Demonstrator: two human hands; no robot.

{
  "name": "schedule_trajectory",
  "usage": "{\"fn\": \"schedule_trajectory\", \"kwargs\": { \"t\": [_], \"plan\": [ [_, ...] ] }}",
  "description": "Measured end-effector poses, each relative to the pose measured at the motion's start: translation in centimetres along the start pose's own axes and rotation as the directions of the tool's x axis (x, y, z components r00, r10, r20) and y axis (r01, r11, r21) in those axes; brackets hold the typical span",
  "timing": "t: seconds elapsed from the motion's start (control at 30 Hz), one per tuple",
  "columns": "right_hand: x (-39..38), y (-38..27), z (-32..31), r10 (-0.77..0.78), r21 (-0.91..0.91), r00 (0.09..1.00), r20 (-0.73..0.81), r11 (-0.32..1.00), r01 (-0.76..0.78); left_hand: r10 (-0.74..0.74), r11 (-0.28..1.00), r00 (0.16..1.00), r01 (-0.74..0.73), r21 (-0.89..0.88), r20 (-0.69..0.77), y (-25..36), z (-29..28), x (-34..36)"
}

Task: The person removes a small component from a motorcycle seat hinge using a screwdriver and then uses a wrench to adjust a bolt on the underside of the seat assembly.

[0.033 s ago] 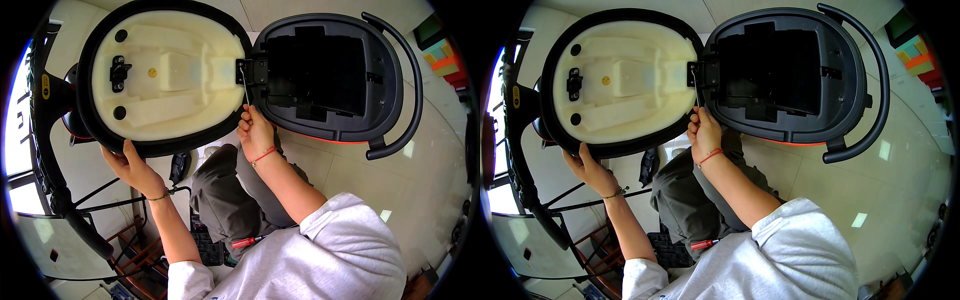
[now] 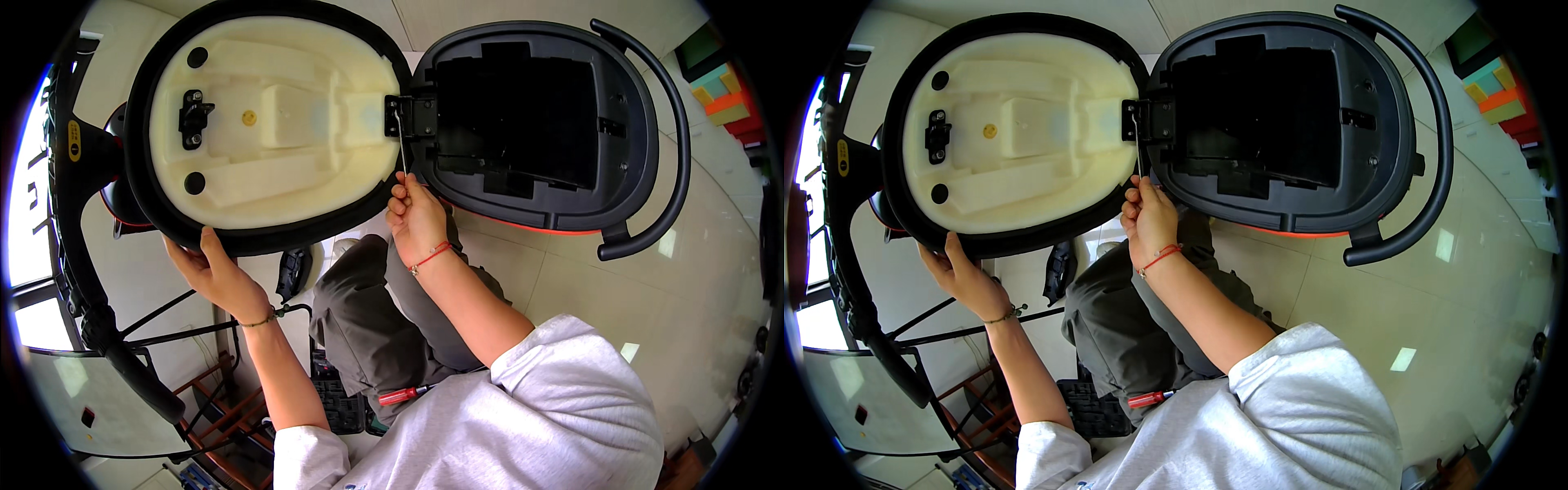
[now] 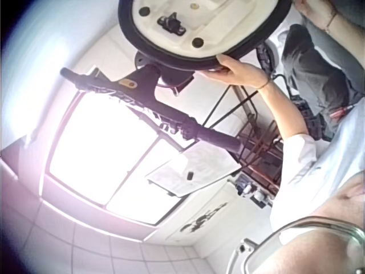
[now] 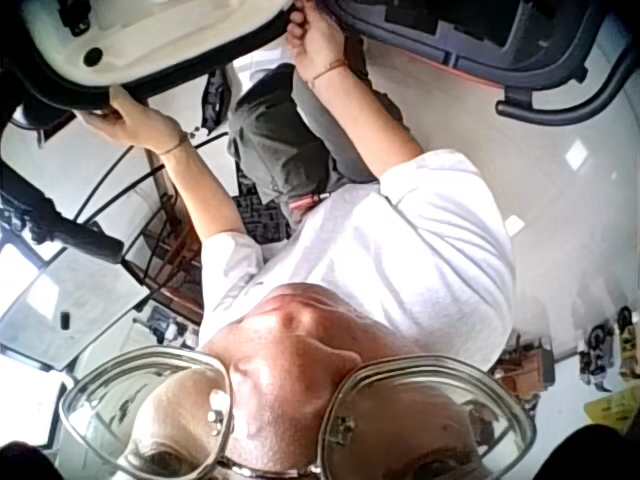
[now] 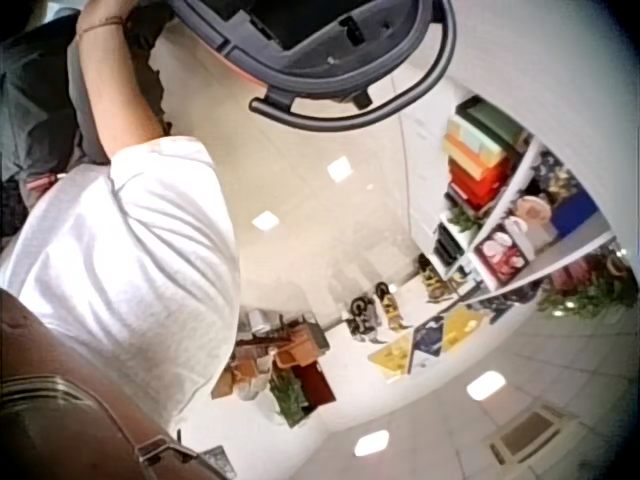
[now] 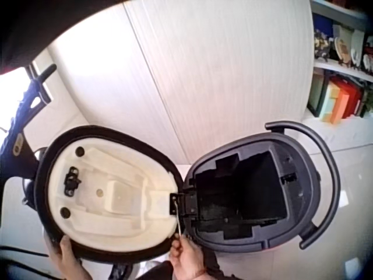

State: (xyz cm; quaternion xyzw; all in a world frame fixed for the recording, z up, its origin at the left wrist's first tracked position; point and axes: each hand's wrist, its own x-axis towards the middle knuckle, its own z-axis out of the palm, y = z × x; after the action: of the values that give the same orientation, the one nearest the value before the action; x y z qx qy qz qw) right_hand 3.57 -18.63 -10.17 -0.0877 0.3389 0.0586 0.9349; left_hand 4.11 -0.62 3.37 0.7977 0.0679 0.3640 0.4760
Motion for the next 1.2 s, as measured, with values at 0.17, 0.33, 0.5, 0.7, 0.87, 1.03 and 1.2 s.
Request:
{"fn": "schedule_trajectory", "kwargs": {
  "t": [0.17,0.33,0.5,0.7,0.87,1.03,1.2],
  "plan": [
    [-1.4,0.2,-0.2,0.002,-0.123,1.000,-0.022,0.992,-0.004,-0.009,0.999,1.000,0.009,-0.039,-0.007,0.0,0.0,-0.1],
    [-2.5,-0.4,-0.5,-0.087,-0.345,0.993,0.079,0.932,0.109,-0.024,1.000,1.000,0.024,-0.017,-0.010,0.0,0.0,0.1],
    [-4.7,-2.4,-0.7,-0.274,-0.767,0.921,0.278,0.514,0.385,-0.032,0.998,0.999,0.033,-0.044,0.001,0.2,-0.4,0.1],
    [-6.2,-9.7,2.7,-0.349,-0.727,0.638,0.686,-0.314,0.610,0.008,0.986,0.999,-0.016,-0.166,-0.051,-0.1,0.3,0.0],
    [-5.0,-12.1,10.9,-0.068,-0.356,0.462,0.884,-0.738,0.574,0.003,0.991,0.998,-0.012,-0.133,-0.062,-0.5,0.0,0.1],
    [-1.5,-10.6,14.9,0.130,-0.207,0.527,0.840,-0.821,0.533,0.001,0.988,0.996,-0.014,-0.152,-0.087,-0.7,-0.3,-0.2],
    [1.1,-9.6,16.8,0.125,-0.210,0.583,0.803,-0.856,0.473,0.018,0.988,0.997,-0.029,-0.148,-0.077,-0.9,-0.5,0.0]
  ]
}}
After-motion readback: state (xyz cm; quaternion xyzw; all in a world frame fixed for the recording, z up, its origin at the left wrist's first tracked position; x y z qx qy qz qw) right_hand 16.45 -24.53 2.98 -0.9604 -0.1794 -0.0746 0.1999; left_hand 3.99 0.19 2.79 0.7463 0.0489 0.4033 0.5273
